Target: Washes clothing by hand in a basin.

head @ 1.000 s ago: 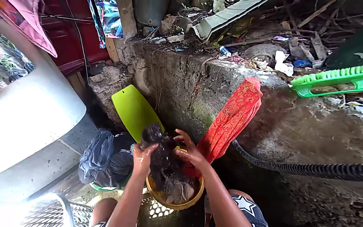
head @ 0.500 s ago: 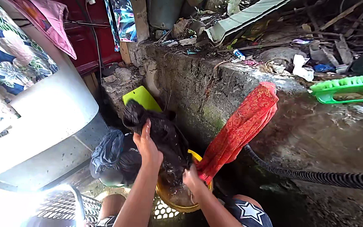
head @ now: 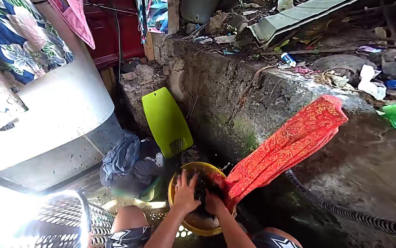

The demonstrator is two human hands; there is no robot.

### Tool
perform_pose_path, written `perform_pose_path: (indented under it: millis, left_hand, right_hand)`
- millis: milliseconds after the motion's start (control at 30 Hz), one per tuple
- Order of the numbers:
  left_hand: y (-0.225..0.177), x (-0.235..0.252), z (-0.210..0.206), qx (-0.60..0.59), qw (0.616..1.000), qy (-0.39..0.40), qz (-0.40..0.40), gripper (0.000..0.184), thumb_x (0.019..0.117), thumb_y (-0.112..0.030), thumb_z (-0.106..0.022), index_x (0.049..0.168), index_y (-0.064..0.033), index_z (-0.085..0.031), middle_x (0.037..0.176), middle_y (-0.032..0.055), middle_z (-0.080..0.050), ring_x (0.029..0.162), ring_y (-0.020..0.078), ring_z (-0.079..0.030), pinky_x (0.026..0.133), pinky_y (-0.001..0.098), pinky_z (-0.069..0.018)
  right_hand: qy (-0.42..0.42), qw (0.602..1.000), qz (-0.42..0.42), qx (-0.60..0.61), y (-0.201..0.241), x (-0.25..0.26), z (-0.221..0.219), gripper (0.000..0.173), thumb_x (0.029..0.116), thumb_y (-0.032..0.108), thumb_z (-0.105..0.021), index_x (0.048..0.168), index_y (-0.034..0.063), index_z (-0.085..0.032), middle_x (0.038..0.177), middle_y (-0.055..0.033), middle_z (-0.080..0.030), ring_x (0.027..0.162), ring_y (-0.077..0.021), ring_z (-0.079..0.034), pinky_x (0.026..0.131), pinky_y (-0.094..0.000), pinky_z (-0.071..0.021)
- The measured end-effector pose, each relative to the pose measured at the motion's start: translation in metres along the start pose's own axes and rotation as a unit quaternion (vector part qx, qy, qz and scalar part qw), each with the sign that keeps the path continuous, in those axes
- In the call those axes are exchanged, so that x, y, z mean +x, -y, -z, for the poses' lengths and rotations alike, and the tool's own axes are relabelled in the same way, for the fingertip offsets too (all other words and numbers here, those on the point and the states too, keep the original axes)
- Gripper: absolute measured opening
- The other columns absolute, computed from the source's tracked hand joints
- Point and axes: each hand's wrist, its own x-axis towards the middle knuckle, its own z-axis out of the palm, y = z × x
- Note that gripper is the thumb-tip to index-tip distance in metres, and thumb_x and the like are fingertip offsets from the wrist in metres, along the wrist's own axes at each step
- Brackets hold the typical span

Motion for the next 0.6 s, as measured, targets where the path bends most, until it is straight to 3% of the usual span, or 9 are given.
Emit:
perform_pose_path:
  millis: [67,100,133,200,267,333,400,500,600]
  left_hand:
    - [-0.004,0.012,-0.011,0.107,0.99,0.084,-0.033,0.108,0.0802,-0.027,-0.087,0.165,-0.0346,-0.021,0.174,0.0104,0.013,0.158,0.0463,0.006,0.12,0.0723,-0.0149]
    - [0.0,0.02,-0.02,0.134,0.985,0.106,-0.028,0.114,0.0769,-0.023,-0.09,0.166,-0.0352,-0.019,0.173,0.0066,0.016,0.158,0.0466,0.008,0.118,0.0746,-0.0155]
    - [0.006,0.03,-0.029,0.154,0.981,0.115,-0.015,0.119,0.0734,-0.021,-0.092,0.166,-0.0365,-0.018,0.173,0.0048,0.017,0.158,0.0468,0.005,0.117,0.0745,-0.0203]
    - [0.018,0.046,-0.042,0.166,0.978,0.123,0.016,0.123,0.0719,-0.016,-0.091,0.166,-0.0374,-0.015,0.174,0.0061,0.01,0.158,0.0461,-0.007,0.113,0.0715,-0.032]
    - [0.027,0.053,-0.053,0.157,0.977,0.14,0.047,0.117,0.0759,-0.011,-0.087,0.166,-0.03,-0.016,0.175,0.0093,-0.002,0.153,0.0456,-0.025,0.109,0.0681,-0.0404]
    - [0.028,0.051,-0.056,0.142,0.971,0.174,0.082,0.098,0.0856,-0.011,-0.078,0.165,-0.0139,-0.021,0.172,0.0165,-0.016,0.151,0.0448,-0.03,0.113,0.0664,-0.0374]
    - [0.023,0.038,-0.052,0.13,0.962,0.212,0.11,0.066,0.0985,-0.016,-0.064,0.155,0.0038,-0.037,0.162,0.025,-0.036,0.148,0.0441,-0.036,0.118,0.0604,-0.0329]
    - [0.026,0.031,-0.056,0.076,0.975,0.163,0.131,0.056,0.103,-0.02,-0.058,0.15,0.007,-0.045,0.159,0.026,-0.04,0.15,0.0417,-0.034,0.122,0.0558,-0.0287]
    - [0.028,0.027,-0.043,0.091,0.957,0.242,0.131,0.055,0.1039,-0.02,-0.058,0.149,0.0091,-0.044,0.157,0.0292,-0.041,0.147,0.0441,-0.039,0.119,0.0593,-0.0321]
  right_hand:
    - [0.04,0.999,-0.006,-0.024,0.0,0.007,-0.008,0.088,0.0952,0.013,-0.064,0.164,0.0046,-0.01,0.162,-0.0288,-0.03,0.148,-0.0462,-0.035,0.115,-0.0633,-0.036]
    - [0.049,0.998,-0.006,-0.025,0.001,0.007,-0.01,0.087,0.0951,0.012,-0.065,0.163,0.0008,-0.012,0.163,-0.0279,-0.029,0.149,-0.0447,-0.033,0.116,-0.0626,-0.0342]
    - [0.054,0.998,-0.008,-0.023,0.002,0.006,-0.009,0.086,0.0948,0.012,-0.065,0.162,-0.0017,-0.014,0.163,-0.0278,-0.028,0.15,-0.0444,-0.032,0.117,-0.0627,-0.0331]
    - [0.045,0.999,-0.011,-0.01,0.0,0.005,-0.011,0.078,0.0935,0.015,-0.068,0.159,-0.0015,-0.028,0.159,-0.0278,-0.037,0.146,-0.0442,-0.038,0.115,-0.0639,-0.0358]
    - [0.058,0.998,-0.007,-0.012,-0.002,0.007,-0.015,0.073,0.0955,0.02,-0.068,0.157,-0.0014,-0.034,0.159,-0.0278,-0.036,0.147,-0.045,-0.036,0.115,-0.0654,-0.0342]
    - [0.069,0.998,-0.002,-0.013,-0.002,0.01,-0.018,0.068,0.0995,0.023,-0.063,0.156,-0.0028,-0.036,0.159,-0.028,-0.037,0.147,-0.0455,-0.036,0.115,-0.0659,-0.0331]
    - [0.079,0.997,-0.011,-0.006,0.001,0.008,-0.02,0.063,0.1038,0.023,-0.057,0.156,-0.0028,-0.034,0.159,-0.027,-0.039,0.147,-0.0442,-0.038,0.117,-0.0635,-0.0328]
    - [0.084,0.996,-0.033,0.004,0.006,-0.001,-0.026,0.055,0.1085,0.024,-0.048,0.153,-0.0055,-0.038,0.159,-0.0272,-0.039,0.149,-0.0431,-0.035,0.12,-0.0603,-0.0287]
    - [0.072,0.997,-0.036,-0.002,0.009,-0.003,-0.036,0.052,0.1087,0.023,-0.046,0.153,-0.002,-0.041,0.159,-0.0255,-0.04,0.148,-0.0438,-0.037,0.118,-0.062,-0.0301]
